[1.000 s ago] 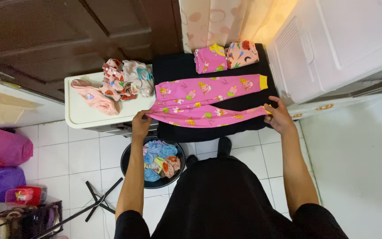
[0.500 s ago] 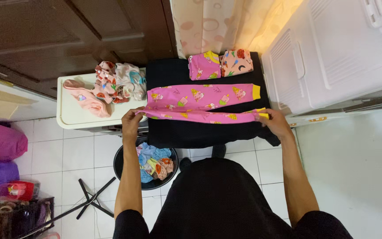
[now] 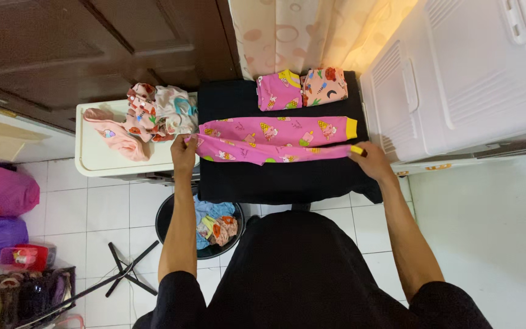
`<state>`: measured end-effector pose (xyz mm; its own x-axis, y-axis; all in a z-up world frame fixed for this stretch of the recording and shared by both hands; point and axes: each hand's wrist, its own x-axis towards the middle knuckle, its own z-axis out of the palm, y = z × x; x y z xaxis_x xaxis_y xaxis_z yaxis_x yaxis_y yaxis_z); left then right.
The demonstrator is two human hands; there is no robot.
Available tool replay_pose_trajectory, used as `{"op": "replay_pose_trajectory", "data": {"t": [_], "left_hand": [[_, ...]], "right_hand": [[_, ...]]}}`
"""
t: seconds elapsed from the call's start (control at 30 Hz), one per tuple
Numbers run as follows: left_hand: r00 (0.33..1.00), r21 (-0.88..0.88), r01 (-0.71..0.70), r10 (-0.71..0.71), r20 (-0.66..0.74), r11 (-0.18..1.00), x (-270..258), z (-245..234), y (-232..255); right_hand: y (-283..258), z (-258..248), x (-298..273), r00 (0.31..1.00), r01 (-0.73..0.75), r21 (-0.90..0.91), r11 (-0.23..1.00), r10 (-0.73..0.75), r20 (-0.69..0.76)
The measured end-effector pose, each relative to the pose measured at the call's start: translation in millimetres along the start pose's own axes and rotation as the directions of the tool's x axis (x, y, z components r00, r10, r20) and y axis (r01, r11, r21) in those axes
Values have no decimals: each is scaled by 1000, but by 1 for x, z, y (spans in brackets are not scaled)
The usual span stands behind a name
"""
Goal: The person folds several small pieces of children's clothing, including patterned pants and shirts, one by one on a black surface. The folded items are stacked neatly on the surface as the task progresses.
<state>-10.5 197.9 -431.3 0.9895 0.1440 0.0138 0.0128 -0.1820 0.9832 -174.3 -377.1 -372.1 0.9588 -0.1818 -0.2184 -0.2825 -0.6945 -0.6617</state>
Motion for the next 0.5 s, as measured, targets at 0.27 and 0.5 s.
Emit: {"op": "replay_pose_trajectory", "data": {"t": [0.27, 0.5], "left_hand": [[969, 233, -216, 237, -64, 948, 19, 18, 8], [963, 380, -216, 261, -69, 899, 15, 31, 27]], "right_hand": [[17, 21, 49, 971, 47, 792, 609, 158, -179], [-2, 26, 72, 919, -76, 681, 729, 316, -236]]}}
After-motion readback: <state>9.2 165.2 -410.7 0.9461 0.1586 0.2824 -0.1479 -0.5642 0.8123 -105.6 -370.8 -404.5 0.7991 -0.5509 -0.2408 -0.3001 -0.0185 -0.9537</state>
